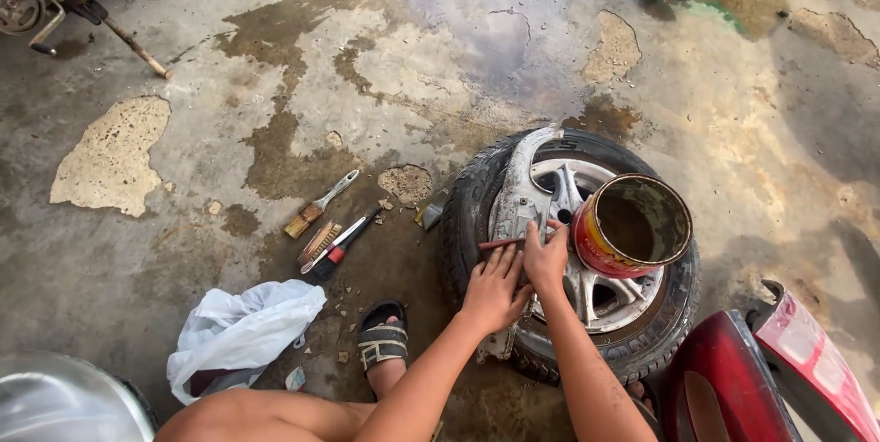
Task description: The person sits on the ground and uses a sanding block to smooth the surface of a white metal motorcycle fender. The fender is placed on top of a tire, and the person scrubs the metal surface with both hands.
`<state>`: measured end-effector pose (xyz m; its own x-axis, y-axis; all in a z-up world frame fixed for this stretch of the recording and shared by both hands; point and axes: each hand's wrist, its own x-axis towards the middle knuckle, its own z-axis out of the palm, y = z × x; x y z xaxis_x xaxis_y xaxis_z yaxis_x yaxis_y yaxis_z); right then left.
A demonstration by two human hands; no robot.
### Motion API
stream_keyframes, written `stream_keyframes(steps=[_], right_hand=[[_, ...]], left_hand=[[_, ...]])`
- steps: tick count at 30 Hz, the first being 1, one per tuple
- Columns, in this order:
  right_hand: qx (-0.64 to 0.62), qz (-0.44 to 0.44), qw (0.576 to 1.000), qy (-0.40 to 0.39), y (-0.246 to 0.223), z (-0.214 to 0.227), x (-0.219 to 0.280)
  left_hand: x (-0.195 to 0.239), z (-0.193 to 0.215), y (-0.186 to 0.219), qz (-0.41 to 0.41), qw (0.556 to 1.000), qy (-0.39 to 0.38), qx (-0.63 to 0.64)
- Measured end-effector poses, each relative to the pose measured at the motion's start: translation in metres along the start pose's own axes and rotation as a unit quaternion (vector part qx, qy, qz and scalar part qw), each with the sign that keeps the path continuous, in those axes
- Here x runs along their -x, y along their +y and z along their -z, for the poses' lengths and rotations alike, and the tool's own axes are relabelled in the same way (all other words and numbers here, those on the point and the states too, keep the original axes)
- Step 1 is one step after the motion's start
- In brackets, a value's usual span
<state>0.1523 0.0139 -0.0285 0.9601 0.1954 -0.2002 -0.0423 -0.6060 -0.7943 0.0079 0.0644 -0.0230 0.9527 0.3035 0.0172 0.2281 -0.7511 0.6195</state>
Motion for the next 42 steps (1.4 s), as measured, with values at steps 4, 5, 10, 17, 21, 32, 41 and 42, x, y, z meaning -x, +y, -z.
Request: stream_keyframes(steps=[4,5,10,17,21,32,41,42], right_hand=[[0.040,-0.001,0.999,0.015,-0.043,0.010,0.036],[0.061,0.016,0.998,0.020,-0.037,0.013,0.032],[0.103,0.048,0.993,0.025,-0.001,0.037,0.066],[0.210,0.176,0.960,0.057,0.034,0.065,0.100],[0.159,0.381,0.907,0.088,0.071,0.059,0.083],[0.149,0.349,0.924,0.045,0.097,0.061,0.091],[-0.053,0.201,0.978,0.010,0.045,0.074,0.105],[-0.212,0.122,0.970,-0.002,0.016,0.079,0.114]], left_hand=[[0.009,0.020,0.013,-0.012,0.997,-0.062,0.033],[0.011,0.023,0.014,-0.034,0.997,-0.072,0.005],[0.043,-0.022,0.025,-0.102,0.990,-0.043,-0.090],[0.077,-0.033,0.068,-0.034,0.994,0.005,-0.100],[0.084,-0.041,0.070,-0.006,0.987,0.011,-0.159],[0.084,-0.022,0.061,0.013,0.992,-0.083,-0.091],[0.027,-0.006,0.055,0.029,0.969,-0.192,-0.155],[0.017,-0.001,0.051,0.042,0.967,-0.214,-0.129]])
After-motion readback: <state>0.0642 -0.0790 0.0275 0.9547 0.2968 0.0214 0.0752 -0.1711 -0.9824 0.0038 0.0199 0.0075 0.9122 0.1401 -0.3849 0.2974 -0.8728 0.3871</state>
